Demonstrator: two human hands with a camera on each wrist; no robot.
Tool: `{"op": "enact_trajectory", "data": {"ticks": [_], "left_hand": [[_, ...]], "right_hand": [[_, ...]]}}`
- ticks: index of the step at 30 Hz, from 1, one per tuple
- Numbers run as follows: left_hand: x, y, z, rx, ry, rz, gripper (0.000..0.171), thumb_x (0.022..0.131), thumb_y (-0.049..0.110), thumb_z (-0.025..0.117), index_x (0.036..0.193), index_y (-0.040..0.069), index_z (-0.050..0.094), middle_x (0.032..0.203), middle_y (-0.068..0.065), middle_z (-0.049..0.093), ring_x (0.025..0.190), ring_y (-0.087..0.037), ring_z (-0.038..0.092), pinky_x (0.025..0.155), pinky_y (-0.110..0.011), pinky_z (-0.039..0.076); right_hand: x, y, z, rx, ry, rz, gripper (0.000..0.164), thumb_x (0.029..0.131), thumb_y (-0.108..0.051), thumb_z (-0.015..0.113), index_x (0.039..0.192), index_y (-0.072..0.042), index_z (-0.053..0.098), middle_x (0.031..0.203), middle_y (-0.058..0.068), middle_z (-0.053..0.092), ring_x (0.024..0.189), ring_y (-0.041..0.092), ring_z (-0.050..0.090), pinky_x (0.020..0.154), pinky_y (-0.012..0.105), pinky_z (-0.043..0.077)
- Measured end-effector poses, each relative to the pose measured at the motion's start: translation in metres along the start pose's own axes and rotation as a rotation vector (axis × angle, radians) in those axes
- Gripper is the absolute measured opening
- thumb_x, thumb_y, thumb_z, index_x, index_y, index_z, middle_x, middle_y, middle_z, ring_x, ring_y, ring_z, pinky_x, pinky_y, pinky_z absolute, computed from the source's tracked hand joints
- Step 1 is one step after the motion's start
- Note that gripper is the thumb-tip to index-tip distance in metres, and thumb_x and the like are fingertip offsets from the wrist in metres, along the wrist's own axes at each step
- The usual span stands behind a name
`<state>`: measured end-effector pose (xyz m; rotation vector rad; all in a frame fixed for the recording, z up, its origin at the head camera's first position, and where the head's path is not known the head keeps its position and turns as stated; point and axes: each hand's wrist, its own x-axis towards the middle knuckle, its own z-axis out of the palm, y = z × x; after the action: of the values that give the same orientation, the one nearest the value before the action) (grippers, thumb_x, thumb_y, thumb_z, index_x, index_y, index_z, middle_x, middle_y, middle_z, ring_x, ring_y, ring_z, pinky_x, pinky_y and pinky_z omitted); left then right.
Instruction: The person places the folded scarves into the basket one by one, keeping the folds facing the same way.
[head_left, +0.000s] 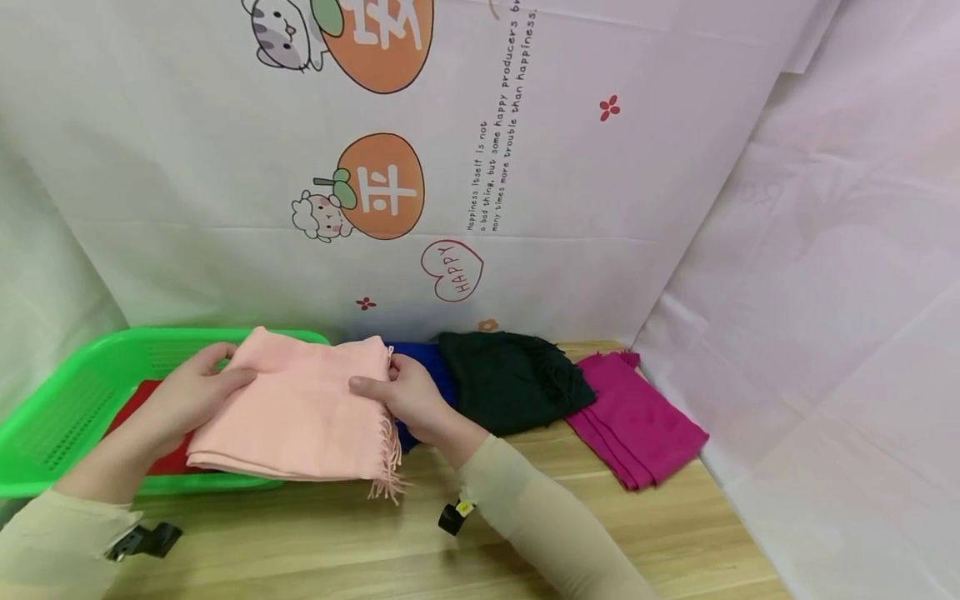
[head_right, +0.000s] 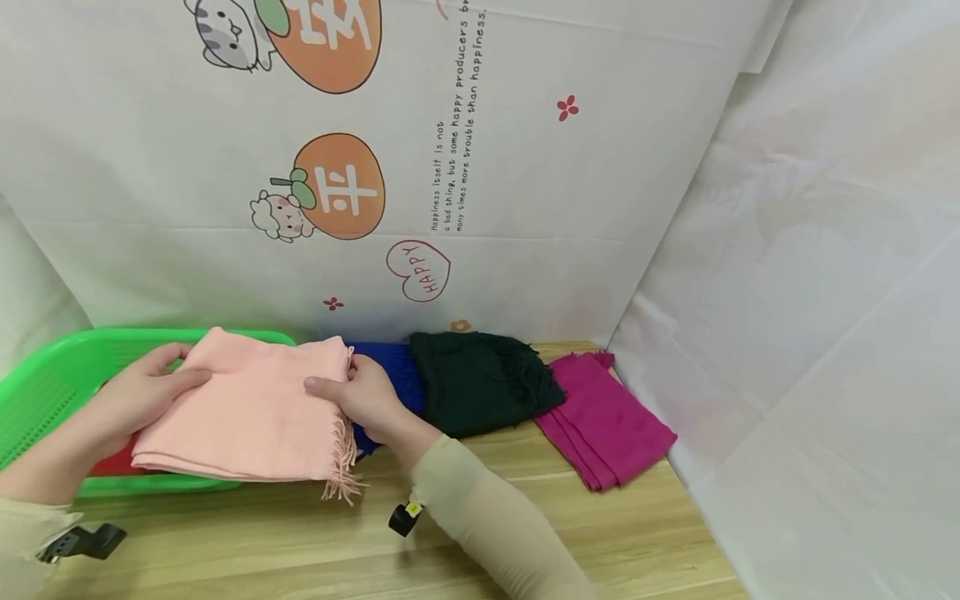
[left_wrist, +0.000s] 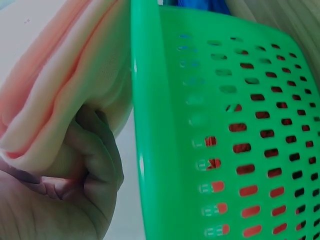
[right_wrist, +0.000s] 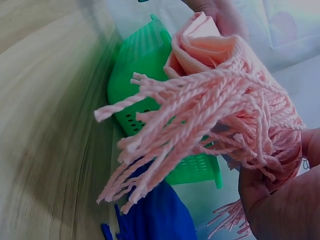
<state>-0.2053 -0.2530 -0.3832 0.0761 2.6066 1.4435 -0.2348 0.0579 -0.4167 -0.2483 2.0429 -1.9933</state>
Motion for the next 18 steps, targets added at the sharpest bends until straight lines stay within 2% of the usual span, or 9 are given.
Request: {"op": "enact_trajectory", "data": {"ticks": [10, 18], "left_hand": [[0.001, -0.007, -0.013, 0.007, 0.013, -0.004, 0.066, 0.119, 0.043, 0.051, 0.163, -0.003, 0.035, 0.101, -0.011, 0.066, 0.069, -0.025, 0.069, 0.065, -0.039, 0.061], [0.002, -0.02, -0.022, 0.034, 0.041, -0.005, 0.069, 0.119, 0.045, 0.049, 0.163, -0.006, 0.032, 0.106, -0.014, 0.064, 0.068, -0.022, 0.067, 0.063, -0.039, 0.06]], "right_hand": [[0.012, -0.004, 0.013, 0.009, 0.013, 0.022, 0.059, 0.098, -0.017, 0.088, 0.147, -0.002, 0.059, 0.109, 0.004, 0.078, 0.092, 0.021, 0.08, 0.081, 0.039, 0.068], [0.02, 0.0, 0.026, 0.022, 0.016, 0.021, 0.055, 0.097, -0.013, 0.088, 0.145, -0.005, 0.062, 0.102, 0.004, 0.078, 0.082, 0.017, 0.075, 0.065, 0.029, 0.059]]}}
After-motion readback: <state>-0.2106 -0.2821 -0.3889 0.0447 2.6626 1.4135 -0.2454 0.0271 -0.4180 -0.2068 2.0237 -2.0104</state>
